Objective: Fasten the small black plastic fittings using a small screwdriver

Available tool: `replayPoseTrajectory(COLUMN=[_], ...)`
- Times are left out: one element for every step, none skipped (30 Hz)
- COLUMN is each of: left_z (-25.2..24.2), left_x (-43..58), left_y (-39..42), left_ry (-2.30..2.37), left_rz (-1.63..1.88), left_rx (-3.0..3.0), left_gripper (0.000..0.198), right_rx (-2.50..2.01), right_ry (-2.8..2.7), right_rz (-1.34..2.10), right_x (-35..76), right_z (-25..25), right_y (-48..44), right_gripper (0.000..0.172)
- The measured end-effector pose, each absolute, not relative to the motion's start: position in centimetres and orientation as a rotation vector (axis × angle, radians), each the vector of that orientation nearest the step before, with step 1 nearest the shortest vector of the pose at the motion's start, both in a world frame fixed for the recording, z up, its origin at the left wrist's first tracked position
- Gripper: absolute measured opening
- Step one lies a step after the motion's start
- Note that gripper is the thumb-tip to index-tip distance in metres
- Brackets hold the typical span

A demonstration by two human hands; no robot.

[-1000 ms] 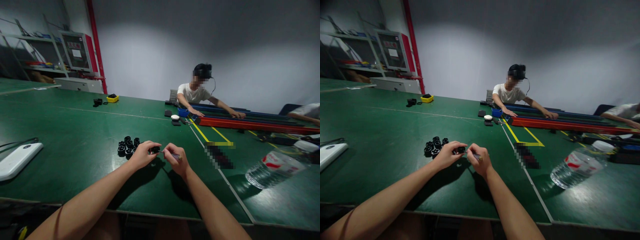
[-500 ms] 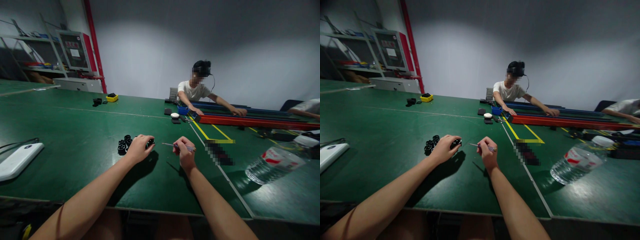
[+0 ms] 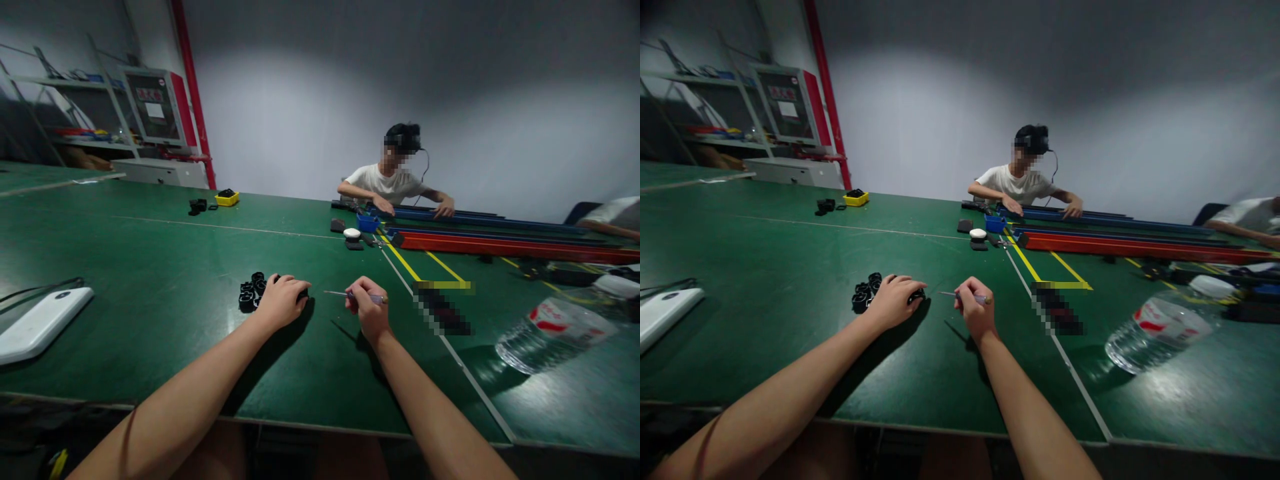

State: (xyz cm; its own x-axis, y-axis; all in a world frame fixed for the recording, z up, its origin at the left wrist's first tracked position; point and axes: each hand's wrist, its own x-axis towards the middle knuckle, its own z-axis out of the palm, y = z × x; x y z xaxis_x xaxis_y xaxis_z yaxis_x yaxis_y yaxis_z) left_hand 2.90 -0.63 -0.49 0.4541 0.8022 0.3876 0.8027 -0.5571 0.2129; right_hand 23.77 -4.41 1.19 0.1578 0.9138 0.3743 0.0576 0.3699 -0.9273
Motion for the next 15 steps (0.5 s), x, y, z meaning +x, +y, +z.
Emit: replayPoseTrajectory(left_z=[-0.53, -0.55, -0.56, -0.57, -0.58, -0.59, -0.59, -0.59, -0.59, -0.58, -0.57, -0.54, -0.51, -0.48, -0.44], left_x=[2.90, 2.89, 2.88, 2.87, 2.85, 2.83, 2.81, 2.78, 2.76, 2.75, 2.74, 2.74, 2.75, 2.76, 2.77], left_y=[-0.63, -0.64, -0.65, -0.66, -0.67, -0.67, -0.67, -0.67, -0.67, -0.66, -0.66, -0.66, -0.66, -0.66, -0.66], left_ry=[-1.477, -1.473, -1.468, -1.464, -1.463, -1.466, -1.471, -1.475, -1.478, -1.480, -1.480, -1.479, -1.477, -1.476, -1.475], left_rz=[-0.706, -0.702, -0.699, -0.697, -0.694, -0.690, -0.684, -0.674, -0.662, -0.650, -0.642, -0.637, -0.637, -0.641, -0.646], left_rx=[-2.683, -2.687, -2.687, -2.685, -2.681, -2.677, -2.674, -2.673, -2.675, -2.676, -2.676, -2.673, -2.668, -2.661, -2.655], left_gripper=[0.030, 0.030, 0.030, 0.030, 0.030, 0.030, 0.031, 0.032, 0.032, 0.033, 0.033, 0.032, 0.031, 0.029, 0.027], right_rx=[-1.020, -1.023, -1.025, -1.027, -1.028, -1.030, -1.032, -1.033, -1.032, -1.030, -1.028, -1.026, -1.026, -1.027, -1.029], right_ry=[-1.267, -1.272, -1.277, -1.281, -1.284, -1.287, -1.291, -1.295, -1.297, -1.299, -1.299, -1.299, -1.298, -1.296, -1.295], right_rz=[0.796, 0.797, 0.797, 0.797, 0.797, 0.798, 0.801, 0.804, 0.807, 0.810, 0.812, 0.813, 0.812, 0.813, 0.813], right_x=[23.77, 23.77, 23.78, 23.79, 23.80, 23.81, 23.83, 23.84, 23.86, 23.88, 23.89, 23.91, 23.92, 23.93, 23.94], right_z=[1.19, 1.20, 1.21, 1.23, 1.25, 1.26, 1.27, 1.27, 1.26, 1.25, 1.24, 1.23, 1.22, 1.21, 1.20], right_y=[-4.41, -4.42, -4.43, -4.43, -4.44, -4.43, -4.43, -4.42, -4.41, -4.39, -4.38, -4.36, -4.35, -4.34, -4.32], right_gripper=[0.023, 0.024, 0.024, 0.024, 0.024, 0.024, 0.024, 0.023, 0.023, 0.023, 0.023, 0.023, 0.023, 0.023, 0.023])
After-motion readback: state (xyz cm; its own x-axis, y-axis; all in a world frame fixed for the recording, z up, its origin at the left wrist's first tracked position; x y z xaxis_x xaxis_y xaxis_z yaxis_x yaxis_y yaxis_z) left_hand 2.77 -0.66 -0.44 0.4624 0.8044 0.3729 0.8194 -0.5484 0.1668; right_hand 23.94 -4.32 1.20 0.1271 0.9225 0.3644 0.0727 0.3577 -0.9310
